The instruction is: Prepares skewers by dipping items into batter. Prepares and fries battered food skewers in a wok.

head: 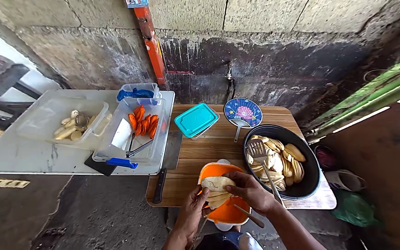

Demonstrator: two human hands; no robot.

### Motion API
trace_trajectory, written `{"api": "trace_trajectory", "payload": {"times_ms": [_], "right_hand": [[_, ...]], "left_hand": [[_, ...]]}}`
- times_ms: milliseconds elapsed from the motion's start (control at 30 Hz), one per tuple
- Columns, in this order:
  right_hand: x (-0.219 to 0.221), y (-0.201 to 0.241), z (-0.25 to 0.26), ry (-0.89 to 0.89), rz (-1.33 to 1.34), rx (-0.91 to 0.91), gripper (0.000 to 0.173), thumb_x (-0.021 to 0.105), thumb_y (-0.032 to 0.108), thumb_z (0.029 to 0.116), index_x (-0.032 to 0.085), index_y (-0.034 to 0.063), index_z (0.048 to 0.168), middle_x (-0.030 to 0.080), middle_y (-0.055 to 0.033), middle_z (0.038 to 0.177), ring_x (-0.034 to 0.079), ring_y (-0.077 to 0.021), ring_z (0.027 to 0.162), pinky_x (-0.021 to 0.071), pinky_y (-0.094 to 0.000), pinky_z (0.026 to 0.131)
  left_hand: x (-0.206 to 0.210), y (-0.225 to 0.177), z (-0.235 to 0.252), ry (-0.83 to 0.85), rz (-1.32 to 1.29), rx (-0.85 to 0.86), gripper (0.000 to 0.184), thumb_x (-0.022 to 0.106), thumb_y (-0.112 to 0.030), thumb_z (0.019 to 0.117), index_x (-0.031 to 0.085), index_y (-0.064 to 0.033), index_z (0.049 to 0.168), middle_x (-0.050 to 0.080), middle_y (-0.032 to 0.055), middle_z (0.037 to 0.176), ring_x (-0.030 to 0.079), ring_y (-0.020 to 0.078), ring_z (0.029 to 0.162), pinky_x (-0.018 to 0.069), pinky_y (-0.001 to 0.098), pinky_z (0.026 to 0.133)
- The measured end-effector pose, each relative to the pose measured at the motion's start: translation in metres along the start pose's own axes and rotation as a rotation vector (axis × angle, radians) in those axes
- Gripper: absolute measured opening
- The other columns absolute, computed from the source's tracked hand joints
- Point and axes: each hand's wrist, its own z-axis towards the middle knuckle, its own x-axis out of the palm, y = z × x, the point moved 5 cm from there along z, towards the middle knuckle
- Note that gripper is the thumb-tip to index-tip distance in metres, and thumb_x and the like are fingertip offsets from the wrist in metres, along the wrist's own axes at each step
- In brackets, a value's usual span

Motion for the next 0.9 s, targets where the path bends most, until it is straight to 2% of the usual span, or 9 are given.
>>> {"api": "trace_trajectory", "payload": {"times_ms": [100,167,267,367,467,567,667,767,900], "right_hand": [[-0.010,-0.013,0.020,0.002,-0.081,0.039,0.038,0.073,0.009,0.0922,0.064,0.0009,0.128,0.073,-0.0119,0.114,0.072,-0.0204,0.100,0.0620,-0.0373,0.089],[-0.018,-0.019,0.038,0.005,-0.227,0.071,0.039,0.074,0.010,0.0918,0.064,0.0017,0.128,0.073,-0.0114,0.114,0.072,-0.0185,0.100,0.0608,-0.0370,0.091],[-0.021,-0.022,0.067,0.067,-0.520,0.141,0.043,0.073,0.015,0.0932,0.064,0.0047,0.134,0.071,-0.0140,0.119,0.070,-0.0213,0.103,0.0567,-0.0418,0.095],[-0.011,-0.026,0.091,0.168,-0.661,0.221,0.043,0.072,0.014,0.0953,0.063,0.0059,0.136,0.069,-0.0176,0.123,0.069,-0.0262,0.107,0.0546,-0.0457,0.098],[-0.005,-0.031,0.106,0.160,-0.864,0.256,0.044,0.066,0.018,0.0994,0.060,0.0087,0.141,0.066,-0.0184,0.133,0.064,-0.0313,0.121,0.0501,-0.0508,0.106],[-0.010,-0.031,0.085,-0.055,-1.139,0.246,0.041,0.052,0.021,0.1028,0.060,0.0148,0.142,0.060,-0.0132,0.144,0.049,-0.0340,0.141,0.0389,-0.0562,0.116],[-0.011,-0.049,0.025,-0.214,-1.243,0.377,0.039,0.046,0.022,0.1051,0.062,0.0092,0.138,0.063,-0.0196,0.138,0.054,-0.0380,0.136,0.0453,-0.0558,0.111],[-0.013,-0.090,-0.037,-0.334,-1.157,0.656,0.058,0.056,0.035,0.1038,0.048,0.0021,0.150,0.049,-0.0329,0.146,0.051,-0.0505,0.135,0.0488,-0.0627,0.104],[-0.017,-0.131,-0.059,-0.366,-1.018,0.727,0.055,0.059,0.034,0.1034,0.045,0.0055,0.148,0.065,-0.0264,0.129,0.066,-0.0443,0.119,0.0547,-0.0601,0.097]], "left_hand": [[-0.017,0.015,0.000,-0.063,0.300,-0.057,0.048,0.044,-0.033,0.1106,0.044,-0.0050,0.150,0.065,0.0177,0.133,0.070,0.0291,0.113,0.0611,0.0465,0.094],[-0.035,0.026,-0.014,-0.110,0.677,-0.088,0.053,0.054,-0.030,0.1061,0.046,-0.0040,0.151,0.065,0.0177,0.135,0.067,0.0288,0.119,0.0553,0.0478,0.103],[-0.048,0.045,-0.043,-0.030,1.099,-0.272,0.061,0.058,-0.039,0.1043,0.045,-0.0031,0.153,0.064,0.0224,0.136,0.064,0.0385,0.123,0.0483,0.0577,0.108],[-0.055,0.071,-0.052,0.097,1.192,-0.401,0.062,0.054,-0.047,0.1053,0.049,-0.0041,0.150,0.070,0.0253,0.121,0.067,0.0430,0.114,0.0488,0.0628,0.102],[-0.050,0.067,-0.051,0.167,1.255,-0.396,0.044,0.046,-0.032,0.1095,0.059,-0.0040,0.142,0.070,0.0238,0.123,0.066,0.0406,0.117,0.0467,0.0606,0.105],[-0.042,0.035,-0.058,0.170,1.464,-0.373,0.041,0.039,-0.027,0.1099,0.063,-0.0081,0.138,0.070,0.0217,0.123,0.066,0.0398,0.119,0.0495,0.0608,0.102],[-0.039,-0.017,-0.062,0.103,1.606,-0.297,0.042,0.040,-0.033,0.1082,0.069,-0.0124,0.130,0.072,0.0189,0.119,0.068,0.0378,0.115,0.0525,0.0588,0.095],[-0.048,-0.049,-0.045,0.097,1.710,-0.230,0.043,0.046,-0.043,0.1085,0.072,-0.0136,0.126,0.069,0.0189,0.120,0.065,0.0362,0.118,0.0514,0.0539,0.099],[-0.054,-0.049,-0.012,0.191,1.923,-0.190,0.043,0.040,-0.037,0.1100,0.070,-0.0108,0.125,0.067,0.0167,0.125,0.062,0.0335,0.123,0.0504,0.0496,0.102]]}}
